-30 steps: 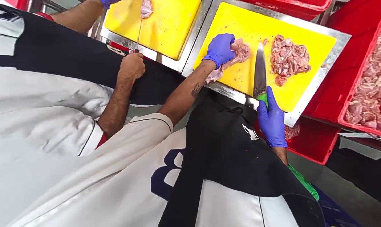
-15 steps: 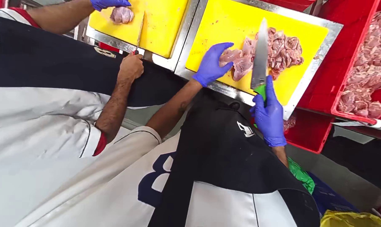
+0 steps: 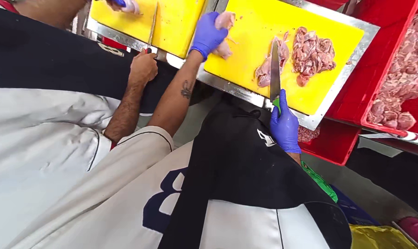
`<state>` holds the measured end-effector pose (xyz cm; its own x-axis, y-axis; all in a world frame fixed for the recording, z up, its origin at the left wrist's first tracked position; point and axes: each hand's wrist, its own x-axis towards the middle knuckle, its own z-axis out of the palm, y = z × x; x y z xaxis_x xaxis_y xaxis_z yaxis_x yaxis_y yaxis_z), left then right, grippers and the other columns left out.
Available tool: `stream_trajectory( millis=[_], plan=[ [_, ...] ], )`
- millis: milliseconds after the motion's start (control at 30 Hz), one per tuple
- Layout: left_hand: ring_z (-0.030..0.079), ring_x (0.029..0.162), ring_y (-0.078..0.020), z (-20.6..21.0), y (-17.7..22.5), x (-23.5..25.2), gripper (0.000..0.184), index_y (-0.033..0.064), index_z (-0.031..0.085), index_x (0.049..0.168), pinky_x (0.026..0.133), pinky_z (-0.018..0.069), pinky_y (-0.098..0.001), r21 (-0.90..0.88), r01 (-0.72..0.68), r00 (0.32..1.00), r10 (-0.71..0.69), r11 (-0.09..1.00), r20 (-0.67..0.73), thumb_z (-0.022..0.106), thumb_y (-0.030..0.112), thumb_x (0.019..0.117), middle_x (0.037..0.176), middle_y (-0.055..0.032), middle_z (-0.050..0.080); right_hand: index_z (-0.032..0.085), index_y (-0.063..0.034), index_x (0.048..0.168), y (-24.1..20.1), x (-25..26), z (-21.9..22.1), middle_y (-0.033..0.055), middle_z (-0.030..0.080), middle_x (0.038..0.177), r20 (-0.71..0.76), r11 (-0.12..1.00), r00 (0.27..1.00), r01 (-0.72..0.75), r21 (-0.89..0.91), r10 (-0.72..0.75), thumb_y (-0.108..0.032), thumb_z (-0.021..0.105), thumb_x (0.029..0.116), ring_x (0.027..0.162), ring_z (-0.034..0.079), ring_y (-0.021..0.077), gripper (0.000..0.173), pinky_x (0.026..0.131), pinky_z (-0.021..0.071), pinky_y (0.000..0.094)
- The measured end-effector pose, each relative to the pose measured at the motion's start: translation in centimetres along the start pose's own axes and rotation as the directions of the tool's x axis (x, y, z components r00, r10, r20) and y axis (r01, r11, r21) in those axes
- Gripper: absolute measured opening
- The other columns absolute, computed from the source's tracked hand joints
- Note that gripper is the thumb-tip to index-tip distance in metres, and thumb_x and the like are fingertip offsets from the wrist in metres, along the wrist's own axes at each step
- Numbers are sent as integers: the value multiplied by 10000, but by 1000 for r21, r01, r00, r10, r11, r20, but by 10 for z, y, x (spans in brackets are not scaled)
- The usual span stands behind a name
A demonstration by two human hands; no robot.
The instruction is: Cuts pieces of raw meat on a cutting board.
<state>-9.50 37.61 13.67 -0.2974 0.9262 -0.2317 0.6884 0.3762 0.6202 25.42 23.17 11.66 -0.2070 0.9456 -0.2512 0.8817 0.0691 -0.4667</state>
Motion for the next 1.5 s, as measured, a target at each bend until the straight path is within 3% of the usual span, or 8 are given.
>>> stream_trajectory(
  millis=[200,333,500,600,833,1033,1200,1500],
  plan=[
    [631,1251,-325,-45,-29,28,517,129,631,1360,1070,490,-574,264,51,999,-50,963,-12,719,333,894,1322,-149,668,355,-199,1614,10,3,-16,152,724,959,53,988,998,20,150,-28,-259,434,1067,758,670,262,556,754,548,485],
    [672,1167,-281,30,27,-4,480,106,697,1229,1016,526,-542,229,-115,992,101,967,72,565,503,994,1217,-119,711,349,-217,1614,25,-8,-27,59,665,858,6,934,999,-39,354,39,-254,451,1076,591,583,144,549,554,532,375],
    [651,1171,-269,133,87,-52,439,123,759,1071,899,580,-543,208,-167,944,95,964,316,677,509,880,1252,-81,672,243,-117,1636,3,-18,-69,145,673,1043,67,881,968,-249,401,243,-172,420,1084,703,595,184,583,666,535,386],
    [698,1042,-296,124,90,-38,303,67,729,1045,850,581,-564,29,-148,929,128,989,348,747,292,844,1072,-125,726,297,-223,1631,40,-25,-53,64,652,896,-56,861,975,-162,483,215,-236,468,1068,553,548,130,589,474,493,327],
    [654,864,-156,41,56,-15,198,-4,619,991,804,577,-375,-563,-238,838,460,792,293,686,177,947,924,-81,647,346,-225,1616,46,-24,-40,81,685,950,-19,869,983,-154,471,184,-260,488,1054,582,577,135,581,535,529,370],
    [648,1137,-411,5,8,14,656,61,560,1406,1009,509,-615,285,-180,949,90,941,302,828,209,826,1189,-228,673,368,-235,1606,34,-7,-21,46,670,855,37,886,995,-103,451,97,-258,466,1064,579,575,130,551,543,521,358],
    [671,1102,-410,2,-20,8,655,67,733,1122,927,507,-693,464,49,937,-202,885,286,744,643,812,1121,-214,712,362,-246,1610,22,5,-18,75,679,865,61,931,997,-57,362,37,-290,453,1067,624,597,170,552,610,532,409],
    [683,889,-203,-9,-9,10,227,-24,647,1020,840,585,-434,-259,-98,983,134,961,124,713,168,919,956,-136,685,367,-317,1604,8,20,-10,129,734,1051,347,940,890,206,271,-295,-301,393,1079,883,702,286,525,819,552,531]
  ],
)
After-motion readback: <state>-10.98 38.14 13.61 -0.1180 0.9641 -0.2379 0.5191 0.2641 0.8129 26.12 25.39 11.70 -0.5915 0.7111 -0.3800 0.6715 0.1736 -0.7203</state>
